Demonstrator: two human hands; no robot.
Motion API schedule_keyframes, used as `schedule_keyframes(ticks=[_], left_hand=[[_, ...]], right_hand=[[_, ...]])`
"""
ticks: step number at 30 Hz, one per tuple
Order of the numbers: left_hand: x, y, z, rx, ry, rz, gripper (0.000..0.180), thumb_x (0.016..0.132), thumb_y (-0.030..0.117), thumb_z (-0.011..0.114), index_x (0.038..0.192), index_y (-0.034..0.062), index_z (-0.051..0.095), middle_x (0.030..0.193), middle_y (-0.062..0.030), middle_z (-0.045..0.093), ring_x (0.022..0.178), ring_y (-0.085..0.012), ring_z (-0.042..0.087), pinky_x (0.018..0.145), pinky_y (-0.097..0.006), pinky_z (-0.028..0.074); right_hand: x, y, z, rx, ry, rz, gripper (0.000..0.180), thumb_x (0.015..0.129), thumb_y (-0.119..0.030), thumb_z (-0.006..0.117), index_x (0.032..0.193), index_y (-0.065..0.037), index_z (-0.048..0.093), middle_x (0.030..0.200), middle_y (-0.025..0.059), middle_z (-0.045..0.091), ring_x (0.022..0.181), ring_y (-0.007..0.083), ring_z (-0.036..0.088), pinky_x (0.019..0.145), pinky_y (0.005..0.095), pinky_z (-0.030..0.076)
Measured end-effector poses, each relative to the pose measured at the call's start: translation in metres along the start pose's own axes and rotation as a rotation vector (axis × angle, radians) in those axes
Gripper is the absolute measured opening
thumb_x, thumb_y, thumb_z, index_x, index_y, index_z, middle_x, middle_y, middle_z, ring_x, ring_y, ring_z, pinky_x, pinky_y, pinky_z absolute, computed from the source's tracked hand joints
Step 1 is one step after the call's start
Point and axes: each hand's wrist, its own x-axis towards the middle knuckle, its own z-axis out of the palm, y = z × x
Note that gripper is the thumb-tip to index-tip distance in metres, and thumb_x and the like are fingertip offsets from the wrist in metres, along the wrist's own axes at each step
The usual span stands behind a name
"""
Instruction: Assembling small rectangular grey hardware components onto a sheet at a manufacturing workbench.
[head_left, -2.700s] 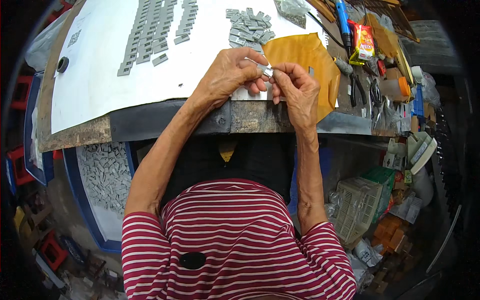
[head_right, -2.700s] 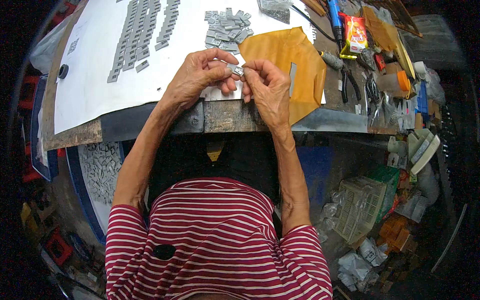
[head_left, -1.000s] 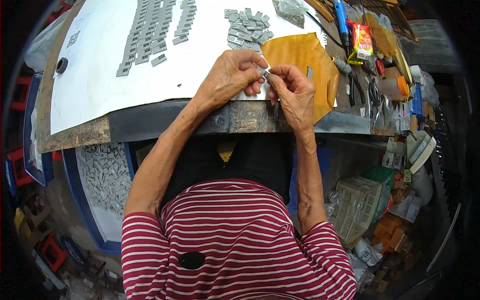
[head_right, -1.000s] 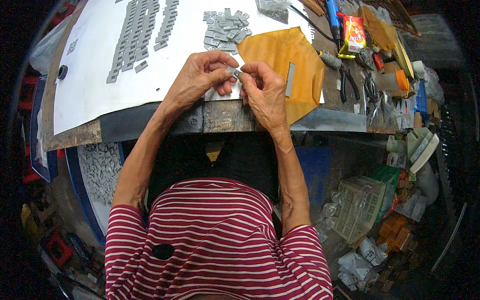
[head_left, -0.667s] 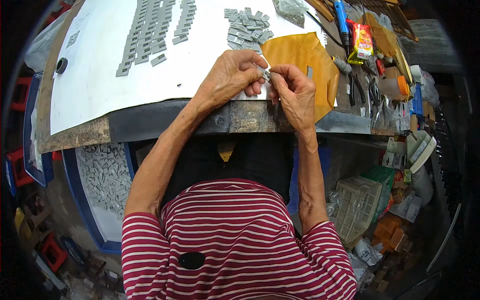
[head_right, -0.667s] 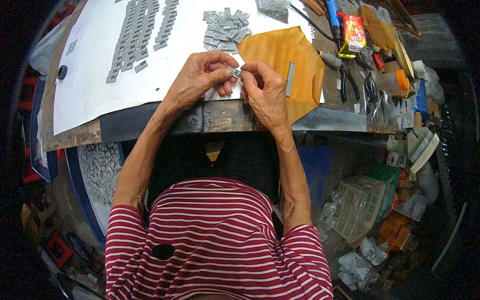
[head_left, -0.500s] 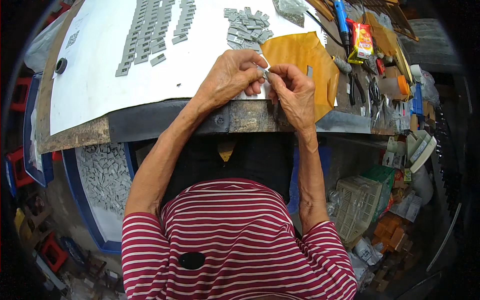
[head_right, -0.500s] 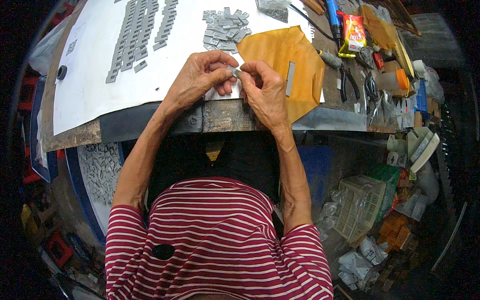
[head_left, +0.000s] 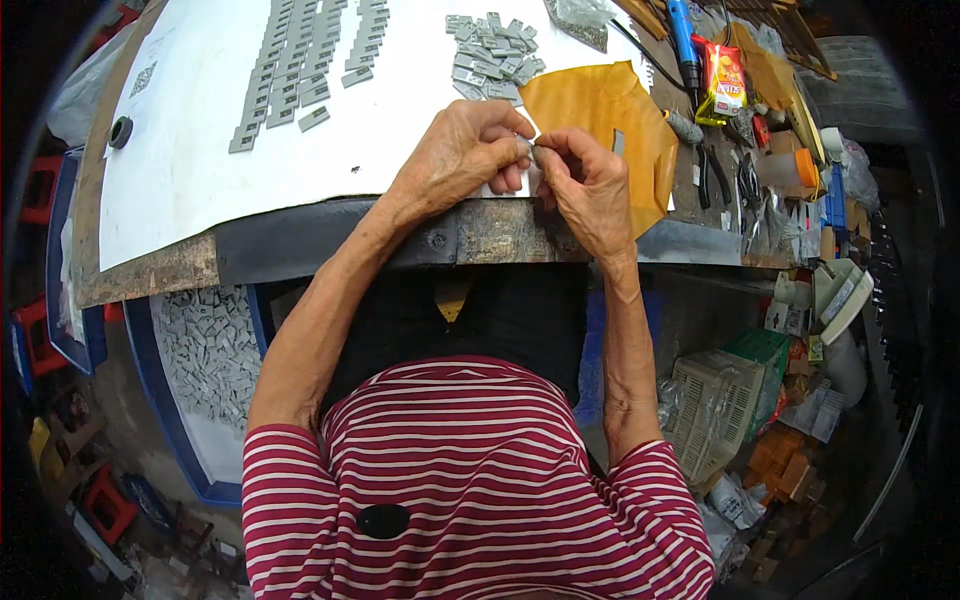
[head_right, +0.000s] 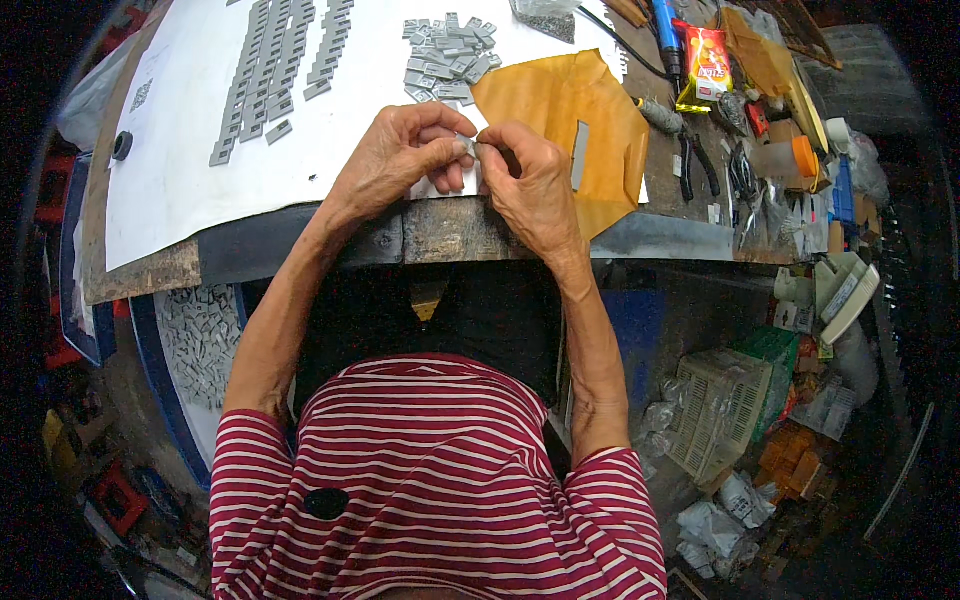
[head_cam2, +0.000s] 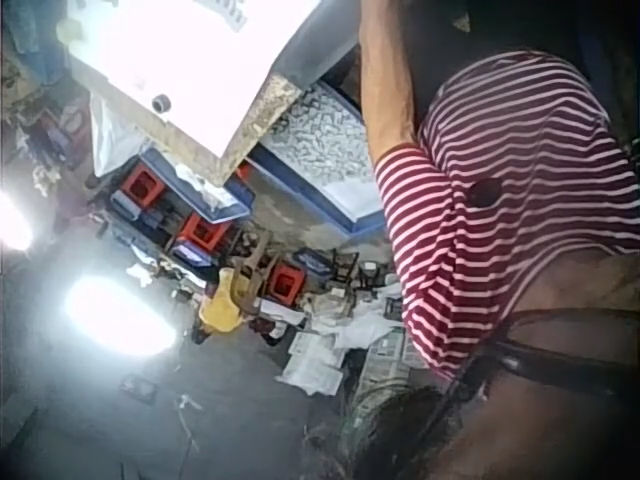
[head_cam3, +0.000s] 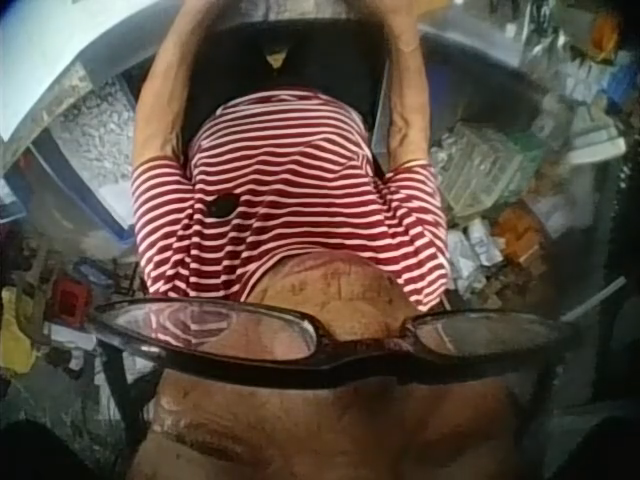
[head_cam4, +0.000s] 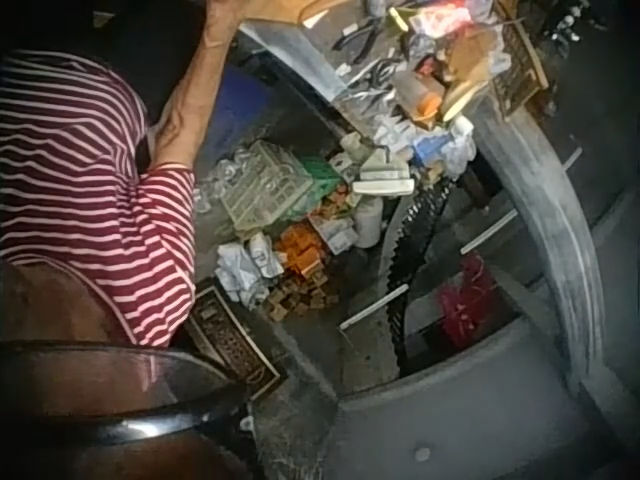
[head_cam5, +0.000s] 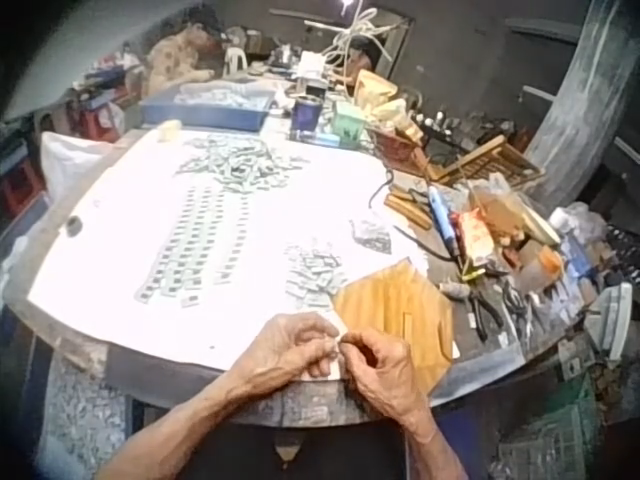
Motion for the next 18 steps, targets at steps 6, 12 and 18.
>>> schedule_keyframes(ticks=[6, 12, 18], left_hand=[[0.0, -0.002, 0.001, -0.076, 0.034, 0.031, 0.016, 0.084, 0.005, 0.05, 0.093, -0.0068, 0.057, 0.066, -0.0072, 0.059, 0.056, -0.0094, 0.057, 0.05, -0.02, 0.05], [0.0, -0.002, 0.001, -0.034, 0.037, 0.038, 0.016, 0.084, 0.005, 0.05, 0.093, -0.006, 0.056, 0.066, -0.007, 0.058, 0.056, -0.009, 0.057, 0.05, -0.02, 0.049], [0.002, -0.002, 0.002, -0.04, 0.023, 0.045, 0.016, 0.084, 0.005, 0.05, 0.094, -0.0054, 0.056, 0.067, -0.0073, 0.059, 0.056, -0.009, 0.057, 0.051, -0.02, 0.05]], right_hand=[[0.001, 0.0, 0.0, -0.044, 0.018, -0.088, 0.007, 0.079, -0.002, 0.055, 0.081, 0.004, 0.058, 0.063, 0.0076, 0.056, 0.055, 0.0094, 0.052, 0.049, 0.024, 0.041], [0.002, -0.004, -0.005, 0.1, -0.026, 0.086, 0.008, 0.08, -0.004, 0.057, 0.083, 0.003, 0.059, 0.064, 0.002, 0.057, 0.052, 0.0064, 0.052, 0.045, 0.0203, 0.04], [0.004, -0.005, -0.01, 0.296, -0.028, 0.204, 0.009, 0.08, -0.006, 0.059, 0.084, 0.001, 0.061, 0.062, 0.0004, 0.056, 0.049, 0.0039, 0.05, 0.041, 0.017, 0.04]])
